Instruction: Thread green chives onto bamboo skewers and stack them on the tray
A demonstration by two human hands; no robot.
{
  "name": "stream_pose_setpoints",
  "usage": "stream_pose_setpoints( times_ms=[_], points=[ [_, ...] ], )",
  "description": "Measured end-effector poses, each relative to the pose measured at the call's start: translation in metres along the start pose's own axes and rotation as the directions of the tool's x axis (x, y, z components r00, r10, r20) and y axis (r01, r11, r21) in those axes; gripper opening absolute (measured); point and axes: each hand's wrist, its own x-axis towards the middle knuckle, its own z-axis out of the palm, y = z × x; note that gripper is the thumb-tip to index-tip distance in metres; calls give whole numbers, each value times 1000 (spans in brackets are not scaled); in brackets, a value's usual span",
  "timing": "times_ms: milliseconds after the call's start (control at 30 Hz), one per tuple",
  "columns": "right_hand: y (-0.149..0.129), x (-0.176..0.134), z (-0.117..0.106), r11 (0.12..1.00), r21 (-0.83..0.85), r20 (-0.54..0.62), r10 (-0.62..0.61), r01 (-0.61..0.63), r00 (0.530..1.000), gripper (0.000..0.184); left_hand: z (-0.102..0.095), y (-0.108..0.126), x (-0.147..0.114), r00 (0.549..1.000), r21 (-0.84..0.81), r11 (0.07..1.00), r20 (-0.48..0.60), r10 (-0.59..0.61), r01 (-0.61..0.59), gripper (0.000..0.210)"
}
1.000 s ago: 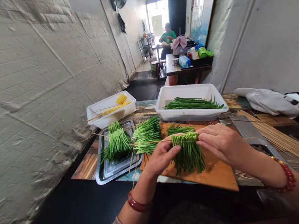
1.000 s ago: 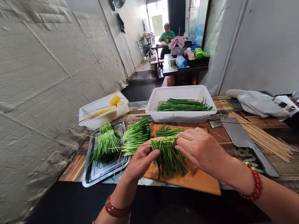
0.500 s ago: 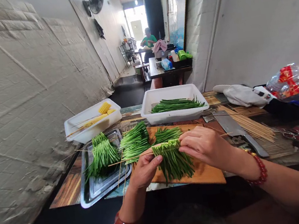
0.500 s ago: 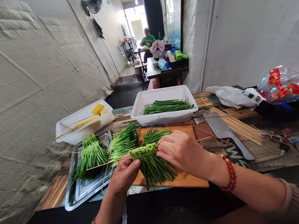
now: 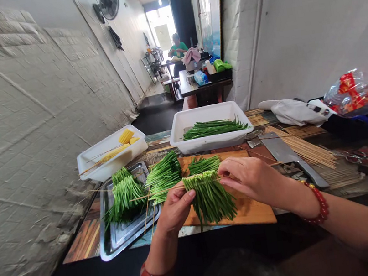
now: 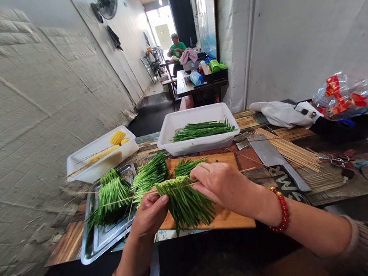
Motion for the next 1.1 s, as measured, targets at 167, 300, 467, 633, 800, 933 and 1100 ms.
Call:
stream_pose_setpoints(
  times_ms=[167,300,467,633,800,933,1100],
  points=[
    [1,-1,1,999,-22,-15,-29,29,999,11,1,-2,2,1000,-23,999,-5,-29,29,28],
    [5,-5,3,1000,8,-1,-11,11,1000,8,4,-1,4,999,-34,999,-13,-32,31,27],
    [12,-11,7,998,-1,-25,58,-58,998,5,6,-3,7,995,-73,996,-71,-65,60,26],
    [12,-11,4,999,-46,-49,16,-19,999,10,3,-7,10,989,-99,992,-114,-90,78,26],
    [12,-11,1,998,-55,-64,4,-8,998,14,8,-7,12,992,-44,996,-99,-75,71,29],
    [14,-13,1,992,-112,-94,53,-63,994,14,14,-6,15,996,55,997,-81,-45,50,28],
    [20,-22,5,988,-75,-127,121,-132,984,14,22,-5,21,998,16,998,5,-56,56,34]
  ],
)
